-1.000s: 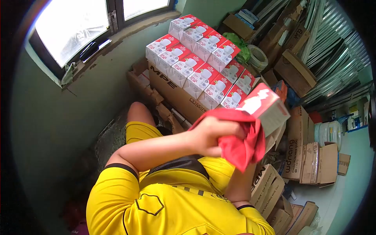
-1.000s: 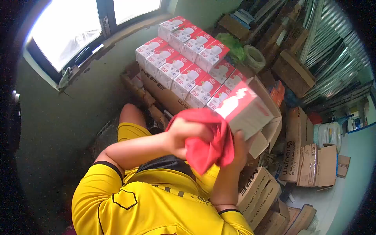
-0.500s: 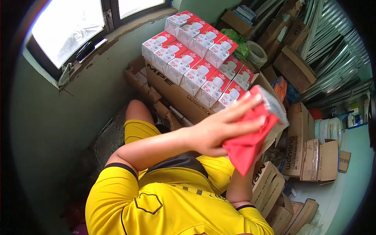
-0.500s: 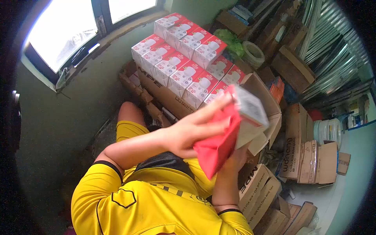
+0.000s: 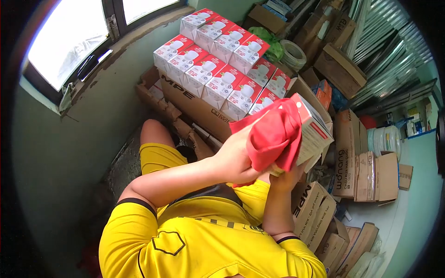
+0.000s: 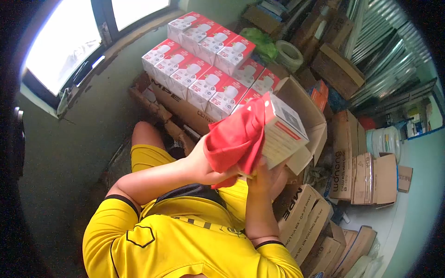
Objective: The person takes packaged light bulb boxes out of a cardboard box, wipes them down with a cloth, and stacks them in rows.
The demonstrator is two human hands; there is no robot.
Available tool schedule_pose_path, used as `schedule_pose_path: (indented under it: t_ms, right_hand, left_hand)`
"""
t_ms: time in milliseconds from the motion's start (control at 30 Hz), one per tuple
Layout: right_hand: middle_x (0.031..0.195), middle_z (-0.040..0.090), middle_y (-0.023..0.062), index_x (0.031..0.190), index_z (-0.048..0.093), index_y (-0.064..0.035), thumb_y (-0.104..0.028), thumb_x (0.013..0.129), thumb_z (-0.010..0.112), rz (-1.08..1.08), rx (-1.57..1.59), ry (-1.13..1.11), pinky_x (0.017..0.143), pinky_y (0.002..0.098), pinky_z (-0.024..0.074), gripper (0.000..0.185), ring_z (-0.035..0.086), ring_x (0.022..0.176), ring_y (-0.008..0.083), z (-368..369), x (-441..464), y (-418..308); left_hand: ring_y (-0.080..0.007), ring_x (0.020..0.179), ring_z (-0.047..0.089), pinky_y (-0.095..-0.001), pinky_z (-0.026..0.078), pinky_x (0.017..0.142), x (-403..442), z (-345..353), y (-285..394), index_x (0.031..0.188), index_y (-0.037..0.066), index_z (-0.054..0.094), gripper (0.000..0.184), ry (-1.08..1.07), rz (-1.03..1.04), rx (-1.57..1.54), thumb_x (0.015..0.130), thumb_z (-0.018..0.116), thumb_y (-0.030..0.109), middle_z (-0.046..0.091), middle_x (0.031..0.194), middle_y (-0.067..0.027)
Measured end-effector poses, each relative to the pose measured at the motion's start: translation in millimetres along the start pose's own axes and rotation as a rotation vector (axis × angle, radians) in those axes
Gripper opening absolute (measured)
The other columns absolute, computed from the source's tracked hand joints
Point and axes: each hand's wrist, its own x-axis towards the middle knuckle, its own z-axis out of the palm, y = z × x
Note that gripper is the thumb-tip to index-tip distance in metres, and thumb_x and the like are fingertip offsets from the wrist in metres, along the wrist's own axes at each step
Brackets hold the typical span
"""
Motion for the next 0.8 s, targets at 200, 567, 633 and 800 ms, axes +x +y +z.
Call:
schedule_pose_path:
  t_ms: [200, 567, 633, 800]
  right_hand:
    - [0.146, 0.04, 0.0157, 0.154, 0.017, -0.0051, -0.025, 0.076, 0.083, 0.27, -0.081, -0.327, 0.107, 0.0406, 0.0399, 0.104, 0.045, 0.131, 0.027, 5, -9, -9]
    - [0.141, 0.047, 0.0106, 0.149, 0.034, 0.0006, -0.011, 0.076, 0.079, 0.576, -0.09, -0.722, 0.109, 0.0347, 0.0333, 0.086, 0.044, 0.13, 0.0195, -27, -16, 19]
    - [0.14, 0.048, 0.0106, 0.147, 0.036, 0.0013, -0.011, 0.076, 0.079, 0.589, -0.089, -0.714, 0.108, 0.0344, 0.0339, 0.084, 0.044, 0.129, 0.0189, -27, -15, 21]
    - [0.137, 0.051, 0.0107, 0.146, 0.037, 0.0023, -0.014, 0.077, 0.079, 0.633, -0.002, -0.75, 0.107, 0.0334, 0.0355, 0.083, 0.048, 0.126, 0.0185, -34, -15, 17]
  left_hand:
    - [-0.0372, 0.117, 0.055, -0.0435, 0.041, 0.103, 12, -29, -2, 0.123, 0.003, 0.057, 0.037, 0.248, -0.06, 0.053, 0.089, 0.065, 0.015, 0.058, 0.126, -0.019]
    - [-0.0153, 0.101, 0.06, -0.0343, 0.049, 0.09, 28, -66, -33, 0.119, 0.001, 0.057, 0.044, -0.694, -0.682, -0.548, 0.095, 0.066, 0.037, 0.066, 0.107, -0.0079]
    - [-0.0124, 0.098, 0.059, -0.0324, 0.05, 0.087, 25, -63, -40, 0.118, 0.001, 0.058, 0.044, -0.688, -0.723, -0.581, 0.097, 0.061, 0.04, 0.065, 0.104, -0.0051]
    - [-0.0106, 0.096, 0.057, -0.0326, 0.05, 0.086, 11, -53, -56, 0.116, 0.002, 0.058, 0.048, -0.602, -0.656, -0.439, 0.098, 0.056, 0.047, 0.066, 0.102, -0.0024]
